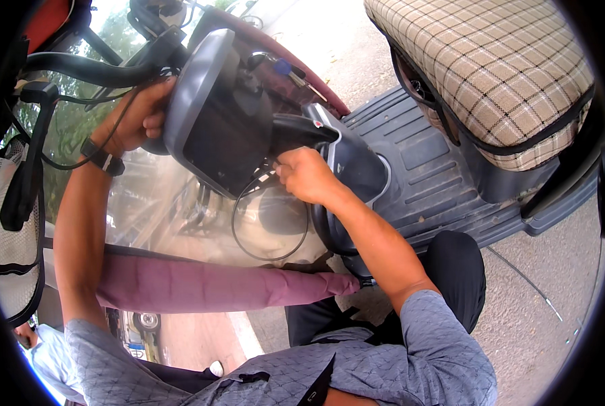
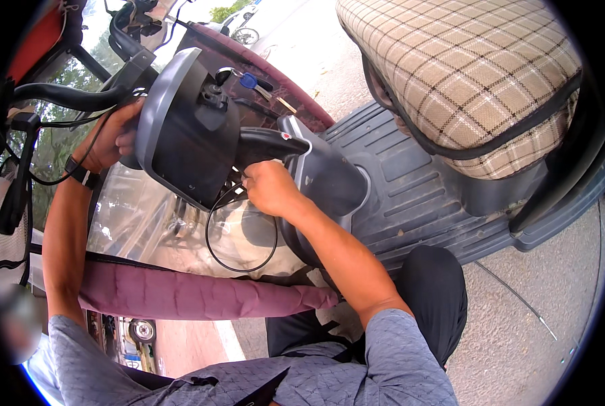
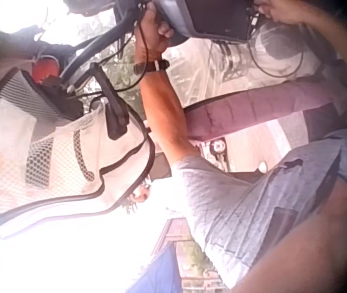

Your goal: The person retrieves a black cable from a cluttered workbench and walks to a parked electric tricycle. They thread the cable through the handlebar assembly and secure it to the vehicle's frame using a fastening tool.

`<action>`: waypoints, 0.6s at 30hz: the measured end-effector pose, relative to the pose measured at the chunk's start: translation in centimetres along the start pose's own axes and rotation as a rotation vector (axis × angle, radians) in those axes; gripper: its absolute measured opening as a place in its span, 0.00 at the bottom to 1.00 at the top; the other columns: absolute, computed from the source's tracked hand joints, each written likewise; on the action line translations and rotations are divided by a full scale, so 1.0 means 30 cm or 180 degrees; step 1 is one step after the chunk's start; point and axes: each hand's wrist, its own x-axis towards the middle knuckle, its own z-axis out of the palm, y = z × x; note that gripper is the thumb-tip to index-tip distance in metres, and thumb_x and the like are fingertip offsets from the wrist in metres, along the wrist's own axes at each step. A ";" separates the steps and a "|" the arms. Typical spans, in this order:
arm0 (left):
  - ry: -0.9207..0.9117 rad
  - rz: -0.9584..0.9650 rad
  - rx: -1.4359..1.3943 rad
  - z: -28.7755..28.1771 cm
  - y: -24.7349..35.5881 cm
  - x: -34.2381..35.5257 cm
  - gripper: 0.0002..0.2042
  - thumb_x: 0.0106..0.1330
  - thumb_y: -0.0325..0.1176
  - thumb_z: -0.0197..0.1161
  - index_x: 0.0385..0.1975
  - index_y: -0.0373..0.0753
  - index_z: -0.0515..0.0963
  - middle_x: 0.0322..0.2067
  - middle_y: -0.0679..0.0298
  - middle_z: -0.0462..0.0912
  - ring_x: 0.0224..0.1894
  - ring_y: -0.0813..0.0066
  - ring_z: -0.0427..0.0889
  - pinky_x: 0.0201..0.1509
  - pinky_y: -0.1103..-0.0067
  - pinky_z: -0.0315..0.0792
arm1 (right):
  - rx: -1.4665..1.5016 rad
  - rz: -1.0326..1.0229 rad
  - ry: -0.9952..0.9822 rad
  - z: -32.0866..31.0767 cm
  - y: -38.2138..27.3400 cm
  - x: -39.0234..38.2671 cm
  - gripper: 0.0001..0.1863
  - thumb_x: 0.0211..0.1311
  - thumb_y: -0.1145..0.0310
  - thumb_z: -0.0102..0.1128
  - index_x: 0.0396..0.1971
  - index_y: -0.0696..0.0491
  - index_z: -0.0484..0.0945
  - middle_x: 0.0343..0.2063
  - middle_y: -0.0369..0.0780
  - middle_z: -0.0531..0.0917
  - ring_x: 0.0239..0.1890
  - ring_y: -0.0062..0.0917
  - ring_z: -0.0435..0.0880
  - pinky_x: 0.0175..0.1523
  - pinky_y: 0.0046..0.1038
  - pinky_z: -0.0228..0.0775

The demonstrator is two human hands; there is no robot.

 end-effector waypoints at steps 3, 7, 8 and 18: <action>-0.0069 -0.0012 -0.0108 -0.016 -0.008 0.006 0.14 0.77 0.47 0.56 0.42 0.41 0.77 0.19 0.76 0.69 0.14 0.92 0.60 0.15 0.88 0.53 | 0.0129 0.0017 -0.0066 -0.005 0.007 0.003 0.12 0.64 0.71 0.59 0.23 0.63 0.78 0.18 0.49 0.78 0.22 0.36 0.78 0.32 0.37 0.69; -0.0171 0.0007 -0.0151 -0.022 -0.008 0.006 0.14 0.77 0.46 0.56 0.43 0.40 0.78 0.20 0.76 0.71 0.15 0.92 0.61 0.15 0.88 0.54 | -0.0500 -0.0203 0.0086 -0.023 -0.030 -0.006 0.10 0.62 0.71 0.59 0.25 0.62 0.79 0.23 0.54 0.80 0.27 0.50 0.79 0.36 0.42 0.71; -0.0193 0.0006 -0.0140 -0.026 -0.008 0.003 0.14 0.78 0.45 0.56 0.43 0.40 0.78 0.21 0.76 0.71 0.15 0.92 0.61 0.15 0.88 0.55 | -0.0578 -0.0217 0.0115 -0.027 -0.036 -0.009 0.10 0.62 0.71 0.59 0.25 0.62 0.79 0.24 0.55 0.80 0.28 0.53 0.79 0.37 0.44 0.71; -0.0059 -0.0101 -0.0138 0.023 0.014 -0.003 0.16 0.79 0.47 0.53 0.41 0.42 0.80 0.18 0.78 0.72 0.12 0.94 0.60 0.13 0.90 0.51 | -0.0328 -0.0008 -0.0076 -0.044 -0.006 -0.003 0.09 0.58 0.73 0.61 0.24 0.63 0.82 0.23 0.58 0.80 0.32 0.55 0.81 0.40 0.47 0.73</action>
